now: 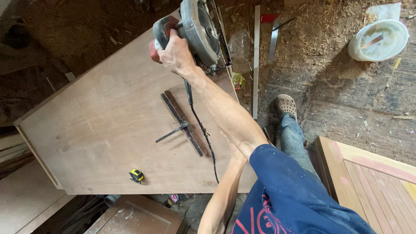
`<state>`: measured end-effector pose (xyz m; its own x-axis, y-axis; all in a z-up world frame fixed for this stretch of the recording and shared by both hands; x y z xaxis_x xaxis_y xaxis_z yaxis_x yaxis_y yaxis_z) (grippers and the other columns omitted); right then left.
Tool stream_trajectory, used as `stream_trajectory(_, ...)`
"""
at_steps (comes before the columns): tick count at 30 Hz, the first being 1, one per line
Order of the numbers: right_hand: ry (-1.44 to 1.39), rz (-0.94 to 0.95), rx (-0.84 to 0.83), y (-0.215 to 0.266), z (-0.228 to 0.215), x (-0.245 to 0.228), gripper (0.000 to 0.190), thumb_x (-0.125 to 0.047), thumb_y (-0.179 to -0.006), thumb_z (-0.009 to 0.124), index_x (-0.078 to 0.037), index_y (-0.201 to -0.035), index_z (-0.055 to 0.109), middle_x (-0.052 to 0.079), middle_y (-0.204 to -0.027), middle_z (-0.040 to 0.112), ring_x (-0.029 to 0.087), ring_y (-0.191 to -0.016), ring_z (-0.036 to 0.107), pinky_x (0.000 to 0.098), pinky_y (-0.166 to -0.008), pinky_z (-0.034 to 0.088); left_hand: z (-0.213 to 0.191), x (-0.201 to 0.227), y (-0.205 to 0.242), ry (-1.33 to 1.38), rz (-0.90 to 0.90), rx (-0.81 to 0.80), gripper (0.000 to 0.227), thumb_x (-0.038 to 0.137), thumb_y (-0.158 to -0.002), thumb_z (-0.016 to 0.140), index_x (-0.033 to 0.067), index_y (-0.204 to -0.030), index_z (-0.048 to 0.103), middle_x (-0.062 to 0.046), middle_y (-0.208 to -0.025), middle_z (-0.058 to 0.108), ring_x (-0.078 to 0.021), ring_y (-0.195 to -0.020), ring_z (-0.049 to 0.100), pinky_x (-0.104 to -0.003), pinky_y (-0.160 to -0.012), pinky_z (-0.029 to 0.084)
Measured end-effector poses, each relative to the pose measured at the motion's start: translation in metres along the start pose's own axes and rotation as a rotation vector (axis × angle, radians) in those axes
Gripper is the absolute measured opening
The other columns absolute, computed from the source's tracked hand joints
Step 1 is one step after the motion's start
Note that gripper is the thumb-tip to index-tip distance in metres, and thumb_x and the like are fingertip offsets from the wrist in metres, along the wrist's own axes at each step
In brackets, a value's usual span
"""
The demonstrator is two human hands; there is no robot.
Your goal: The person cuts a large plywood sheet using a circular saw guided by a metal straight edge, then flips the sheet and applies a white adhesive to the wooden frame edges using a putty knife.
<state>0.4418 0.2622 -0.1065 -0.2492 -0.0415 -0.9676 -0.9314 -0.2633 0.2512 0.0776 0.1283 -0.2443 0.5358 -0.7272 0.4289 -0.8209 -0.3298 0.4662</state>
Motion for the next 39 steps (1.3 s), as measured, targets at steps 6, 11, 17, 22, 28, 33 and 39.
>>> stream_trajectory(6, 0.051, -0.006, -0.004, -0.013, -0.002, -0.004, 0.049, -0.020, -0.087, 0.066, 0.010, -0.124, 0.052, 0.026, -0.093, 0.073, 0.037, -0.086, 0.076, 0.0431, -0.081, 0.063, 0.009, -0.006, -0.001, -0.013, 0.009, -0.045, 0.030, 0.023, -0.092, 0.066, 0.0030, -0.112, 0.054, -0.015, -0.109, 0.054, -0.0294, -0.102, 0.051, -0.041, -0.087, 0.042)
stream_trajectory(11, 0.054, 0.055, -0.023, -0.011, -0.002, -0.002, 0.052, -0.026, -0.092, 0.065, 0.010, -0.127, 0.051, 0.029, -0.097, 0.072, 0.040, -0.091, 0.074, 0.0451, -0.084, 0.061, 0.010, -0.003, 0.004, -0.002, 0.029, -0.080, 0.037, 0.025, -0.093, 0.065, 0.0020, -0.116, 0.049, -0.017, -0.114, 0.050, -0.0319, -0.106, 0.046, -0.043, -0.090, 0.038)
stream_trajectory(17, 0.132, 0.088, -0.073, -0.015, -0.001, -0.005, 0.052, -0.018, -0.088, 0.060, 0.012, -0.129, 0.048, 0.032, -0.097, 0.071, 0.040, -0.087, 0.076, 0.0462, -0.081, 0.063, 0.007, -0.004, 0.008, -0.012, 0.046, -0.121, 0.044, 0.028, -0.093, 0.065, 0.0007, -0.120, 0.043, -0.020, -0.119, 0.045, -0.0349, -0.111, 0.040, -0.045, -0.093, 0.033)
stream_trajectory(22, 0.079, 0.133, -0.106, -0.019, 0.002, -0.006, 0.051, -0.018, -0.087, 0.059, 0.010, -0.129, 0.049, 0.032, -0.095, 0.072, 0.040, -0.085, 0.077, 0.0456, -0.079, 0.063, 0.005, -0.001, 0.008, -0.002, 0.071, -0.147, 0.051, 0.030, -0.093, 0.064, -0.0004, -0.124, 0.038, -0.022, -0.124, 0.040, -0.0374, -0.115, 0.036, -0.047, -0.096, 0.029)
stream_trajectory(28, 0.081, 0.077, -0.049, -0.029, -0.002, -0.014, 0.050, -0.024, -0.089, 0.063, 0.010, -0.124, 0.053, 0.032, -0.093, 0.072, 0.042, -0.086, 0.075, 0.0462, -0.078, 0.062, 0.000, -0.001, 0.015, 0.011, 0.098, -0.178, 0.059, 0.033, -0.093, 0.064, -0.0017, -0.128, 0.033, -0.024, -0.129, 0.035, -0.0405, -0.120, 0.030, -0.050, -0.099, 0.024)
stream_trajectory(33, 0.057, 0.092, -0.044, -0.037, 0.000, -0.014, 0.048, -0.025, -0.089, 0.062, 0.008, -0.123, 0.054, 0.032, -0.092, 0.072, 0.043, -0.086, 0.075, 0.0470, -0.079, 0.062, -0.001, -0.001, 0.017, 0.012, 0.105, -0.203, 0.065, 0.036, -0.094, 0.063, -0.0028, -0.132, 0.028, -0.027, -0.134, 0.031, -0.0430, -0.124, 0.025, -0.052, -0.102, 0.021)
stream_trajectory(39, 0.066, 0.047, -0.007, -0.049, 0.003, -0.015, 0.047, -0.025, -0.089, 0.064, 0.005, -0.125, 0.056, 0.033, -0.095, 0.072, 0.046, -0.090, 0.073, 0.0494, -0.083, 0.059, -0.002, -0.001, 0.015, 0.003, 0.113, -0.218, 0.073, 0.039, -0.094, 0.063, -0.0041, -0.137, 0.022, -0.029, -0.139, 0.025, -0.0460, -0.128, 0.020, -0.054, -0.105, 0.016)
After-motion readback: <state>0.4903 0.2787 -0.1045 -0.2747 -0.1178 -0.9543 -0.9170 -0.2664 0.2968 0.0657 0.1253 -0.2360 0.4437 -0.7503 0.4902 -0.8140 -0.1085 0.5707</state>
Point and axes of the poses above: each hand's wrist, its own y-axis away from the middle knuckle, its own z-axis out of the palm, x = y × z, the point moved 6 cm from there along -y, towards the middle knuckle
